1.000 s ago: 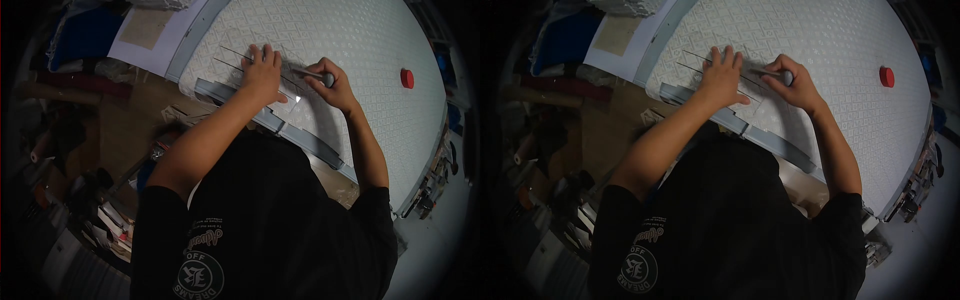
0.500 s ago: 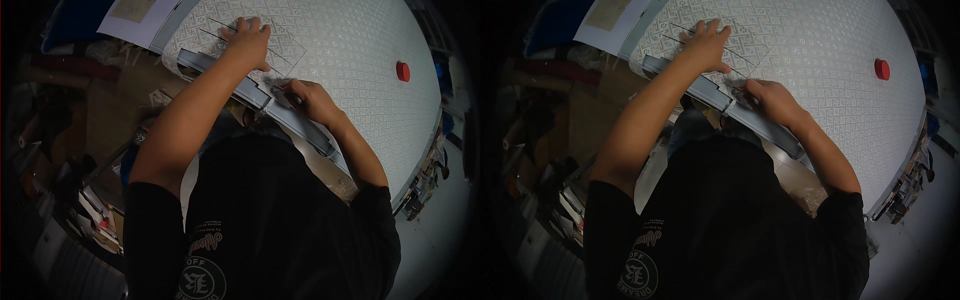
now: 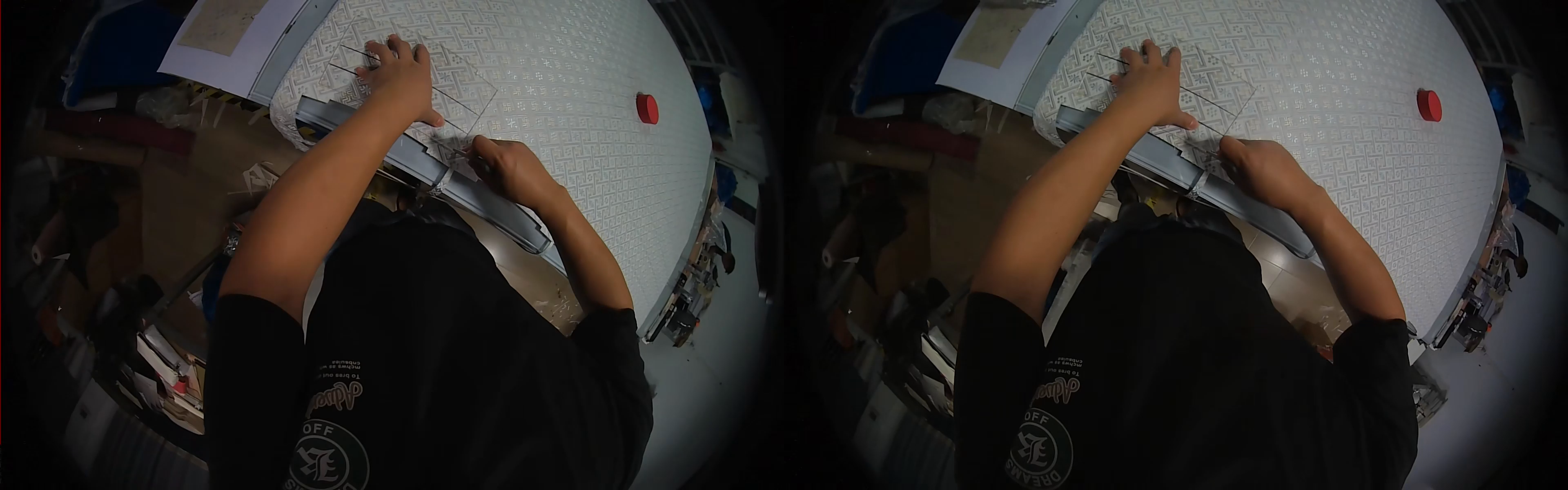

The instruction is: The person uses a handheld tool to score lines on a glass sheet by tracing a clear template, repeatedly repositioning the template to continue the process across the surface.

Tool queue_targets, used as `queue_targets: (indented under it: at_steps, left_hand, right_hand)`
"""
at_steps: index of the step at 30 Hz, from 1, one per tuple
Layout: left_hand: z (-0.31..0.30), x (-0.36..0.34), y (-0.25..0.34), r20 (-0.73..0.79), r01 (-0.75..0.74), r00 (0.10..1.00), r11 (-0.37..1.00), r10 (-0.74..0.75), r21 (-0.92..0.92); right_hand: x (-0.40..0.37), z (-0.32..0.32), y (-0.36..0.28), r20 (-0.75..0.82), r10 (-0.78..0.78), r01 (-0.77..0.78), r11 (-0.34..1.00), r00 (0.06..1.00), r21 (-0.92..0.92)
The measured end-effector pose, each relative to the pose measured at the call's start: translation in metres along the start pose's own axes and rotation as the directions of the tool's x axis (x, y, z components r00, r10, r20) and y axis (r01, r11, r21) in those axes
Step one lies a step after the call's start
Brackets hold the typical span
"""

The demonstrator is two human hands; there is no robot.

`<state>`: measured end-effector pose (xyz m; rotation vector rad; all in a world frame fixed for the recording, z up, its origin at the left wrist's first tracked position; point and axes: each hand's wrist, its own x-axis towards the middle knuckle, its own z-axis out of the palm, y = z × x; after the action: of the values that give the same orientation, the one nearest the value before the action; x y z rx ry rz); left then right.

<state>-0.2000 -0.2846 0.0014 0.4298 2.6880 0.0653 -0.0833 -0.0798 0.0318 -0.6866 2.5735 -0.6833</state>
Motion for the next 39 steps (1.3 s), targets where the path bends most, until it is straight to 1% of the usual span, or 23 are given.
queue_targets:
  at_steps: [1,5,7,11,13,14,16,20,22,25,26,28,32,34,35,37,38,39]
  left_hand:
    - [-0.001,0.0,0.0,0.022,0.006,1.0,1.0,-0.007,0.03]
    - [-0.002,0.002,0.001,0.028,0.005,1.0,0.999,-0.006,0.043]
    - [-0.002,0.003,0.001,0.036,-0.001,0.999,0.999,-0.001,0.053]
    - [-0.004,0.003,0.0,0.043,-0.023,0.999,0.997,0.02,0.072]
    - [-0.004,0.002,-0.001,0.042,-0.037,0.999,0.996,0.034,0.084]
    - [-0.004,0.002,-0.001,0.044,-0.04,0.998,0.996,0.036,0.086]
    - [-0.003,0.002,-0.001,0.025,-0.04,0.999,0.995,0.038,0.092]
    - [-0.005,0.0,-0.001,0.027,-0.048,0.999,0.992,0.045,0.114]
    - [-0.006,0.0,-0.001,0.02,-0.049,0.999,0.992,0.047,0.112]
    - [-0.004,0.004,-0.008,0.001,-0.075,0.997,0.993,0.076,0.087]
    - [-0.005,0.01,-0.019,-0.003,-0.077,0.997,0.993,0.077,0.092]
    - [-0.009,0.023,-0.044,0.011,-0.276,0.961,0.956,0.276,0.102]
    - [-0.021,0.014,-0.054,-0.044,-0.291,0.953,0.947,0.3,0.138]
    - [-0.017,0.018,-0.055,-0.085,-0.188,0.976,0.974,0.2,0.129]
    - [-0.015,0.022,-0.058,-0.085,-0.194,0.975,0.972,0.206,0.135]
    - [-0.004,0.033,-0.067,-0.133,-0.187,0.968,0.967,0.211,0.173]
    - [0.0,0.039,-0.072,-0.136,-0.19,0.967,0.965,0.216,0.181]
    - [-0.002,0.04,-0.077,-0.124,-0.259,0.953,0.956,0.276,0.137]
  right_hand:
    - [0.0,0.0,0.0,-0.005,-0.004,0.004,1.0,1.0,-0.006]
    - [-0.003,0.003,-0.001,-0.033,-0.001,0.001,1.0,0.999,0.0]
    - [-0.003,0.001,-0.005,-0.031,0.02,-0.021,0.999,0.999,-0.032]
    - [-0.002,0.001,-0.009,-0.026,0.068,-0.069,0.997,0.997,-0.019]
    - [-0.004,0.009,-0.004,-0.1,0.046,-0.042,0.998,0.994,0.035]
    - [-0.006,0.013,-0.001,-0.1,0.048,-0.044,0.998,0.994,0.037]
    - [-0.006,0.021,0.004,-0.187,0.0,0.021,0.994,0.982,0.108]
    - [0.012,0.035,0.002,-0.201,-0.02,0.051,0.987,0.979,0.153]
    - [0.035,0.043,-0.007,-0.318,-0.098,0.152,0.977,0.943,0.148]
    - [0.056,0.041,-0.018,-0.316,-0.116,0.163,0.978,0.942,0.129]
    - [0.057,0.041,-0.019,-0.322,-0.116,0.165,0.978,0.94,0.127]
    - [0.056,0.039,-0.019,-0.248,-0.038,0.071,0.99,0.968,0.124]
    - [0.066,0.043,-0.015,-0.246,-0.058,0.09,0.988,0.968,0.122]
    - [0.08,0.046,-0.024,-0.289,-0.095,0.14,0.98,0.953,0.139]
    - [0.093,0.05,-0.029,-0.296,-0.091,0.137,0.98,0.951,0.141]
    - [0.121,0.056,-0.043,-0.4,-0.136,0.202,0.971,0.906,0.127]
    - [0.125,0.056,-0.046,-0.408,-0.134,0.201,0.971,0.903,0.126]
    - [0.129,0.058,-0.049,-0.413,-0.12,0.198,0.968,0.903,0.152]
